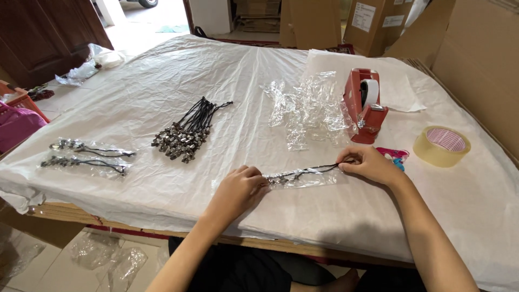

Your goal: Inspecting and untangling individual cord necklaces with pendants on a work table

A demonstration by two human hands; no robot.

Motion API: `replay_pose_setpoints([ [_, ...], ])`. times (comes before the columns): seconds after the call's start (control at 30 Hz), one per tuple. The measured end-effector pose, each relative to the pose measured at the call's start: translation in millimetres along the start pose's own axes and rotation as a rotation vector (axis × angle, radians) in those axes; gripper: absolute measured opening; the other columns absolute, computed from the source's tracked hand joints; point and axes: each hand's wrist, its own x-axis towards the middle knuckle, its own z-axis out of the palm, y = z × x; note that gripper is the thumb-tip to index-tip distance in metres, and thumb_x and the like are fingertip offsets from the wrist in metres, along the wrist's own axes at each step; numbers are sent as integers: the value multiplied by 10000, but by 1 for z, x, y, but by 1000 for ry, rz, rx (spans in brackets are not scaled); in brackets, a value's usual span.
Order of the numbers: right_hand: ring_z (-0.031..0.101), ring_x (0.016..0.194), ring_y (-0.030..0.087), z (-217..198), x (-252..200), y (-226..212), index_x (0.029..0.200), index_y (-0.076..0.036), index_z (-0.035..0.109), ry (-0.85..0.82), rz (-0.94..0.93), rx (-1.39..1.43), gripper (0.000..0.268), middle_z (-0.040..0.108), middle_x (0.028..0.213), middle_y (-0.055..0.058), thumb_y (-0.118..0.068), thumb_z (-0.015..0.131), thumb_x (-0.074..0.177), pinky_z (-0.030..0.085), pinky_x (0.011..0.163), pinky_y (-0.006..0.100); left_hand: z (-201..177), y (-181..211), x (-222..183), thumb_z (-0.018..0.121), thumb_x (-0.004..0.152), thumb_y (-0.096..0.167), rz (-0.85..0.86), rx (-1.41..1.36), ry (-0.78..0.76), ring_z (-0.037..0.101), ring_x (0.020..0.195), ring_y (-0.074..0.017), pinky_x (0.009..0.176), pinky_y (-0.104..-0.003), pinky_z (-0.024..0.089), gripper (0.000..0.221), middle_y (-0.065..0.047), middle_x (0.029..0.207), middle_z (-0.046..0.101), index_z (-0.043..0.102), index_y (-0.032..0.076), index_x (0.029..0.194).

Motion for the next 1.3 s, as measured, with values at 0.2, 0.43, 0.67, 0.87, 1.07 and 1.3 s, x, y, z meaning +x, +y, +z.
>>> replay_pose_setpoints([
  [0.2,705,857,164,6,2,18,1007,-15,782,14,-37,-64,233,803,907,110,8,810,778,602,799,323,-5,14,17,740,825,333,141,220,30,639,923,-233,845,-402,505,223,-25,945,647,707,193,996],
  [0.43,689,834,136,10,-2,21,962,-43,782,83,-64,-89,191,784,866,63,-21,810,774,587,792,280,34,-2,23,673,845,238,228,289,128,651,814,-219,766,-349,499,86,-14,804,622,676,156,818],
  [0.67,739,892,213,14,-3,13,904,-74,791,93,-158,-209,155,792,936,112,-72,811,751,598,811,333,19,-2,21,678,779,221,423,359,245,608,784,-186,812,-354,445,83,-3,749,584,622,185,730],
  [0.87,751,920,210,14,-6,9,929,-86,804,90,-148,-205,162,803,926,105,-93,810,767,590,850,362,1,-2,16,670,793,175,492,306,273,609,825,-169,857,-353,419,58,9,795,602,620,185,768],
  [1.07,712,853,142,13,-5,10,970,-100,821,81,-80,-175,179,806,917,81,-115,820,792,584,808,297,-11,2,7,673,826,151,470,201,295,651,910,-183,881,-376,421,37,-12,882,672,680,164,860],
  [1.3,721,860,140,7,-6,9,1094,30,734,92,-54,151,216,746,927,101,20,728,878,598,816,251,0,-33,2,790,796,174,211,-174,417,681,873,-189,871,-340,473,125,41,907,716,713,206,889],
])
